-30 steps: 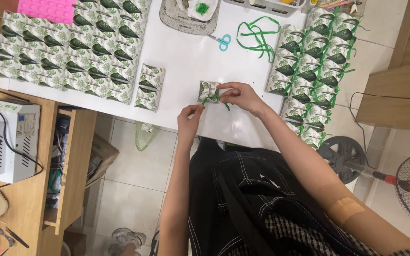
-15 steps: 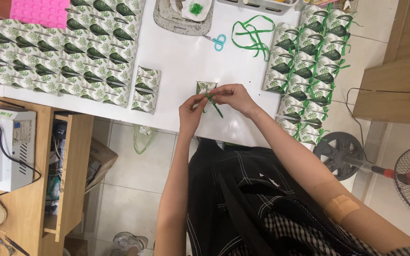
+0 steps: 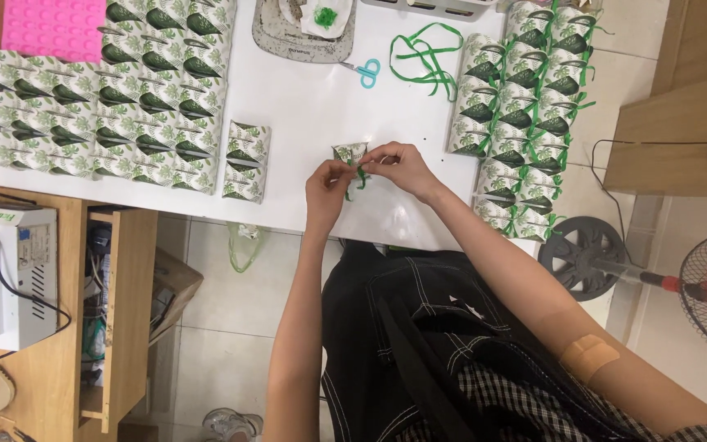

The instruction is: Wrap small gift boxes with patterned paper and green ribbon

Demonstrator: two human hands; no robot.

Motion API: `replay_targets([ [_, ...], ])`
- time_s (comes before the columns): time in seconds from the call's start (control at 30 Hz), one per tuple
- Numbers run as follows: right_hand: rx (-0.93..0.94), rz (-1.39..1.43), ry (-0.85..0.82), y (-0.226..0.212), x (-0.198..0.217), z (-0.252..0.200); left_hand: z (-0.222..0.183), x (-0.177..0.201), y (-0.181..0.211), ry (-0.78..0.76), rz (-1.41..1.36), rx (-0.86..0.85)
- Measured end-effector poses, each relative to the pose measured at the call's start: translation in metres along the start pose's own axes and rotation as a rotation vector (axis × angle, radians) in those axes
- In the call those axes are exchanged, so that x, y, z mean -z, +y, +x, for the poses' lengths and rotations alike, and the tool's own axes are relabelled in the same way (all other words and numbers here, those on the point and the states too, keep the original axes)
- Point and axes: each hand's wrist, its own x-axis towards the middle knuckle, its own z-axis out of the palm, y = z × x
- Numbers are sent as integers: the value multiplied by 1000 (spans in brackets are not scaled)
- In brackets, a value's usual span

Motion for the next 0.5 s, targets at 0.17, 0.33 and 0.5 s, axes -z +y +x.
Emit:
replay_targets([
  [0.17, 50, -103, 4, -10, 4, -3, -2, -5, 29, -42, 66, 35],
  [0.33, 89, -186, -43, -16, 4, -5, -2, -10, 35, -87, 37, 97],
  [0.5, 25, -79, -74, -23, 2, -3, -7, -16, 46, -10, 157, 169],
])
